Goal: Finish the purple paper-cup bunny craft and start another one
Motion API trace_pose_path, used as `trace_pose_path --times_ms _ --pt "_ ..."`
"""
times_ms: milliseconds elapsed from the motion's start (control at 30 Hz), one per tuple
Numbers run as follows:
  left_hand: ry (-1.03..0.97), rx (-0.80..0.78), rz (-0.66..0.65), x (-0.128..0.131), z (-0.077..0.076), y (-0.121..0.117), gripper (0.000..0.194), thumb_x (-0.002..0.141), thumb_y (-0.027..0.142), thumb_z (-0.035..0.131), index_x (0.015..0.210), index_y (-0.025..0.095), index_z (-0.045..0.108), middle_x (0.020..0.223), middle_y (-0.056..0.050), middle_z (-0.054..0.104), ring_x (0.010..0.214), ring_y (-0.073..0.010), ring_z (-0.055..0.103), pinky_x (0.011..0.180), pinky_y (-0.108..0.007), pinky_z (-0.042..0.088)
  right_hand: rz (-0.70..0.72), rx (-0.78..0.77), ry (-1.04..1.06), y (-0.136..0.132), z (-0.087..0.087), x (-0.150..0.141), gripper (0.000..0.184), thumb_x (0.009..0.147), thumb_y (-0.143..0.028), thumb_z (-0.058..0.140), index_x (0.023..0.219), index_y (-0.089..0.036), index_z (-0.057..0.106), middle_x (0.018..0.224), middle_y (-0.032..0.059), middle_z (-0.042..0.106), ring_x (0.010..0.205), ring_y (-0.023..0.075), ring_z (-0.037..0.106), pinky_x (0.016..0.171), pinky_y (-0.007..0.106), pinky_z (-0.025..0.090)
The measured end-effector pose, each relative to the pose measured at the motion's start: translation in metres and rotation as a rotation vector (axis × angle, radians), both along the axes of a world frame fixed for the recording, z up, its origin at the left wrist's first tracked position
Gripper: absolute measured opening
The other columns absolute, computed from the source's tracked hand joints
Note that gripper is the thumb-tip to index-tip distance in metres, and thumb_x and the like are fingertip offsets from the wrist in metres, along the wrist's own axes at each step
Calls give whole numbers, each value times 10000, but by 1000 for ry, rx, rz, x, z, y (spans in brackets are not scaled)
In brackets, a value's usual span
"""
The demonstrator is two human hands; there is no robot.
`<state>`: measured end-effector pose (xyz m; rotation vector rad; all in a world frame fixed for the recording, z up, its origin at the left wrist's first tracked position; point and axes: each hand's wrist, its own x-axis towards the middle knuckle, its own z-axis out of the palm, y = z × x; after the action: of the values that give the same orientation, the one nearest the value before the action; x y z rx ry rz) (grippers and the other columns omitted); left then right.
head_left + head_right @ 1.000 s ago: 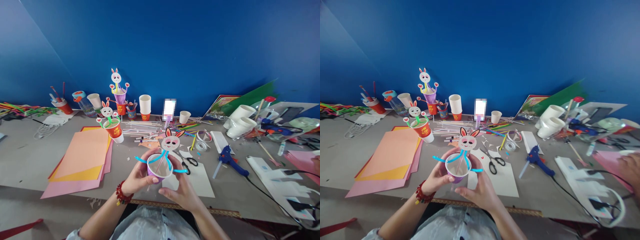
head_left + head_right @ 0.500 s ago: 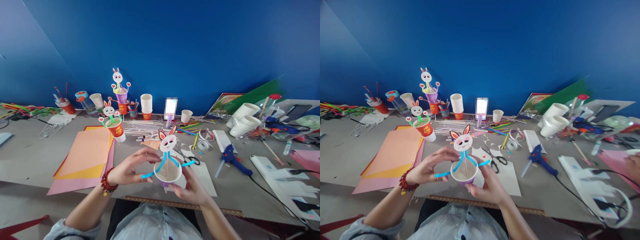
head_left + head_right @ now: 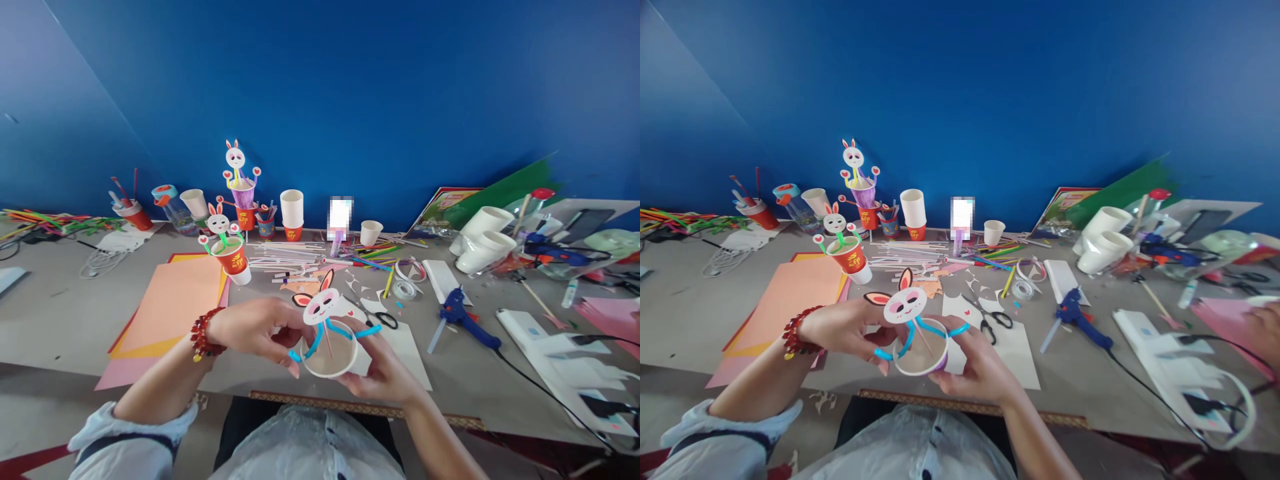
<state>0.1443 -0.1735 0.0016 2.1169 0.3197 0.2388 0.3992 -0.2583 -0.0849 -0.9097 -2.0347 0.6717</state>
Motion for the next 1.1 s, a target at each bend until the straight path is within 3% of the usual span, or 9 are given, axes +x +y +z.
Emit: trace_pose_path --times_ms 200,433,667,767,933,1100 --pt "-80 -56 22 -1 -10 -2 405 747 501 773 894 133 686 666 -11 627 564 -103 511 548 -202 417 16 2 62 1 4 -5 605 803 -288 696 1377 -256 507 1303 120 647 1157 308 640 969 395 526" --pt "-190 62 55 -3 -20 -1 367 747 463 785 927 154 702 685 -31 667 582 -124 572 576 -210 459 3 26 83 4 1 -4 589 808 -324 698 1366 -265 521 1303 115 656 1171 325 636 971 396 527" --pt "-247 164 112 1 -19 -2 373 782 499 740 977 181 719 669 -38 662 643 -171 617 699 -270 498 48 -49 82 7 4 -5 562 833 -345 674 1364 -249 517 1277 134 668 1131 327 662 979 426 526" --pt "-262 179 111 1 -18 -1 354 789 489 739 954 176 717 660 -34 653 615 -156 595 655 -253 481 6 -11 79 8 3 -2 557 832 -358 684 1357 -254 529 1276 131 670 1144 335 654 987 435 517" --pt "-160 128 5 0 -8 2 283 855 413 700 938 143 696 693 -40 648 582 -119 545 585 -214 441 -4 17 69 8 1 1 599 818 -303 710 1381 -266 507 1308 120 655 1167 322 642 1007 420 499" --pt "-140 95 13 2 -5 3 292 856 443 687 874 152 708 725 -44 651 602 -122 534 599 -223 450 -5 -2 73 9 -1 1 608 824 -343 704 1392 -252 509 1309 135 653 1183 333 632 1007 434 502"
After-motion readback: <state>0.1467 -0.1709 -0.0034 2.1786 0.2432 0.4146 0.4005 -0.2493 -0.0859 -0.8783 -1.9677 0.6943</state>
